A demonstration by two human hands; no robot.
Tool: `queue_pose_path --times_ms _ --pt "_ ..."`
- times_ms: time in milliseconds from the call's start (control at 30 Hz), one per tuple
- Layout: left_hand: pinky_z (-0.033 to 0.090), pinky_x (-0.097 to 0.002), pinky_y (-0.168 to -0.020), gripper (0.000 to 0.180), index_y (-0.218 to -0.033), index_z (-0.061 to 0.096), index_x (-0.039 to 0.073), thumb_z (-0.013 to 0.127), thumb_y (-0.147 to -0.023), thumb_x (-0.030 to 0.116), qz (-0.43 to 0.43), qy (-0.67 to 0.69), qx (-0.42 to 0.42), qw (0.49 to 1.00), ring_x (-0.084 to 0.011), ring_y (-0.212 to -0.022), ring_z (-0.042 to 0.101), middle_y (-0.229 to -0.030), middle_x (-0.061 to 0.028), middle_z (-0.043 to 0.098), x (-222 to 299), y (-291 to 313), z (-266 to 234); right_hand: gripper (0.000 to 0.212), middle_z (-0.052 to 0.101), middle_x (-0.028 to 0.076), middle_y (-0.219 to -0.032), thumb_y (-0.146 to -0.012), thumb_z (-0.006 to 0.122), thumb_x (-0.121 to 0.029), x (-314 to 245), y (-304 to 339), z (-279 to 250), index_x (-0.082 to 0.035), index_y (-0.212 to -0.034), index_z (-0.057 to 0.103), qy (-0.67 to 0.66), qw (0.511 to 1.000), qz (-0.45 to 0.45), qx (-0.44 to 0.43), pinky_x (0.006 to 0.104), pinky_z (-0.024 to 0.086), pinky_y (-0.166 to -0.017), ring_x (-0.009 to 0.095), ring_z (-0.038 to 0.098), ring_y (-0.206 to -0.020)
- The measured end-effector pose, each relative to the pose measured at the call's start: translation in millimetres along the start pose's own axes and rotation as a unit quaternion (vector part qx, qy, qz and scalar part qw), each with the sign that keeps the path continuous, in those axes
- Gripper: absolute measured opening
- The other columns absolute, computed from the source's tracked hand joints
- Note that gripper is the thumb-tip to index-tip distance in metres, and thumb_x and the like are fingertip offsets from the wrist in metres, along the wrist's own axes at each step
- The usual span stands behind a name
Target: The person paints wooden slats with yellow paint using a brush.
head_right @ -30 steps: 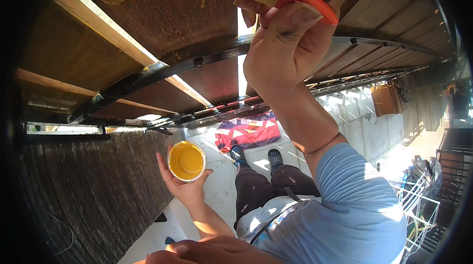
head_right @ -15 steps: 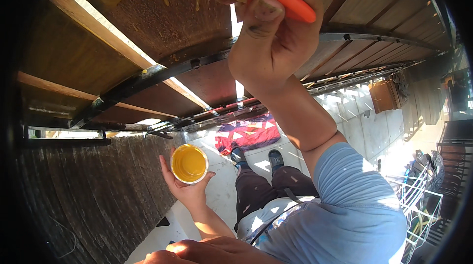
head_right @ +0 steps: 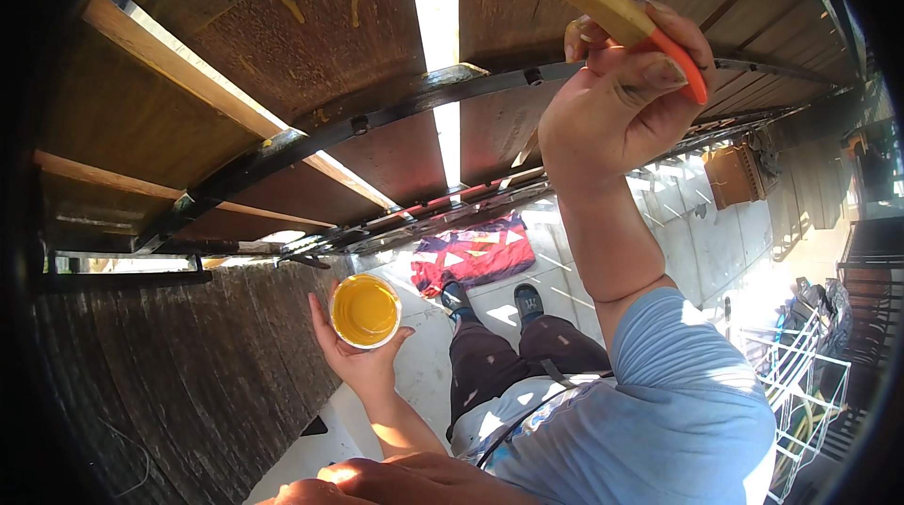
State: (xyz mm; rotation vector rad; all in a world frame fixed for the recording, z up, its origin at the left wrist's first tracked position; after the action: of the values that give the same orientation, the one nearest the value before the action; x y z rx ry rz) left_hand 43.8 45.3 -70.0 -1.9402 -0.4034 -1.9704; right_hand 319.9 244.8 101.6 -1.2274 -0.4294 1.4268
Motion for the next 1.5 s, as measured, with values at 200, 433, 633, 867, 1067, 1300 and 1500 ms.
queue_pose_path --times_ms 200,433,633,867,1067,1300,1500 --pt "0.051 -0.0433 -0.111 0.140 -0.162 0.020 0.005 0.103 -0.049 0.008 -0.001 -0.005 -0.002 1.000 -0.0317 -0.133 0.058 -0.156 -0.0223 0.046 1 5 0 0.057 0.065 0.008 -0.096 -0.099 0.051 -0.063 -10 3 -10 -0.012 -0.124 0.046 -0.033 0.996 0.050 0.062 0.0351 0.047 -0.060 0.020 0.060 -0.072" --pt "0.049 -0.0444 -0.112 0.139 -0.161 0.021 0.005 0.103 -0.049 0.010 0.004 -0.031 -0.006 1.000 -0.0326 -0.134 0.057 -0.155 -0.0244 0.047 3 7 -4 0.076 0.065 0.012 -0.097 -0.088 0.057 -0.072 -10 21 19 -0.012 -0.133 0.043 -0.231 0.960 0.157 -0.032 0.0356 0.049 -0.054 0.022 0.062 -0.071" --pt "0.049 -0.0443 -0.112 0.139 -0.161 0.022 0.006 0.103 -0.049 0.008 -0.005 -0.036 -0.001 0.999 -0.0324 -0.134 0.057 -0.154 -0.0242 0.047 6 9 -11 0.072 0.066 0.021 -0.099 -0.090 0.066 -0.063 -17 20 33 -0.011 -0.134 0.040 -0.306 0.933 0.147 -0.120 0.0306 0.052 -0.046 0.024 0.068 -0.074" --pt "0.049 -0.0443 -0.112 0.138 -0.161 0.022 0.004 0.103 -0.049 0.007 -0.021 -0.039 0.000 0.999 -0.0328 -0.134 0.057 -0.153 -0.0250 0.048 2 7 -20 0.037 0.065 0.024 -0.105 -0.107 0.057 -0.027 -19 16 51 -0.006 -0.131 0.039 -0.214 0.968 0.065 -0.115 0.0277 0.053 -0.046 0.026 0.071 -0.082" --pt "0.051 -0.0425 -0.111 0.138 -0.161 0.023 0.004 0.103 -0.048 0.008 -0.008 -0.079 -0.019 0.997 -0.0308 -0.133 0.058 -0.153 -0.0221 0.049 -7 6 -24 0.033 0.062 0.024 -0.112 -0.107 0.057 -0.020 -12 12 58 -0.002 -0.130 0.041 -0.198 0.962 -0.018 -0.187 0.0279 0.057 -0.052 0.026 0.071 -0.084" --pt "0.047 -0.0436 -0.113 0.137 -0.160 0.023 0.002 0.103 -0.050 0.011 -0.015 -0.120 -0.037 0.992 -0.0324 -0.132 0.059 -0.151 -0.0243 0.051 -9 4 -18 0.030 0.067 0.019 -0.105 -0.106 0.058 -0.021 -5 -2 73 -0.002 -0.128 0.048 -0.125 0.982 -0.019 -0.140 0.0280 0.055 -0.052 0.018 0.068 -0.076" --pt "0.046 -0.0430 -0.114 0.136 -0.160 0.022 0.000 0.103 -0.051 0.012 -0.031 -0.115 -0.046 0.992 -0.0315 -0.134 0.057 -0.152 -0.0236 0.050 -11 3 -13 0.038 0.065 0.015 -0.097 -0.106 0.057 -0.033 -4 -8 79 -0.001 -0.125 0.048 -0.013 0.992 -0.036 -0.121 0.0257 0.055 -0.053 0.017 0.067 -0.075"
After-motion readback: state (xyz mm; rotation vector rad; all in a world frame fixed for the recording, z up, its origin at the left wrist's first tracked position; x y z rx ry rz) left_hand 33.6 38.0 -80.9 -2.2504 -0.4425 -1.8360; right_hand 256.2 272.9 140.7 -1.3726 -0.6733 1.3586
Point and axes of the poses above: each hand's wrist, its own y-axis away from the middle knuckle, its own z-axis out of the palm, x = y × z, the point moved 3 cm from there along -y, towards the middle knuckle
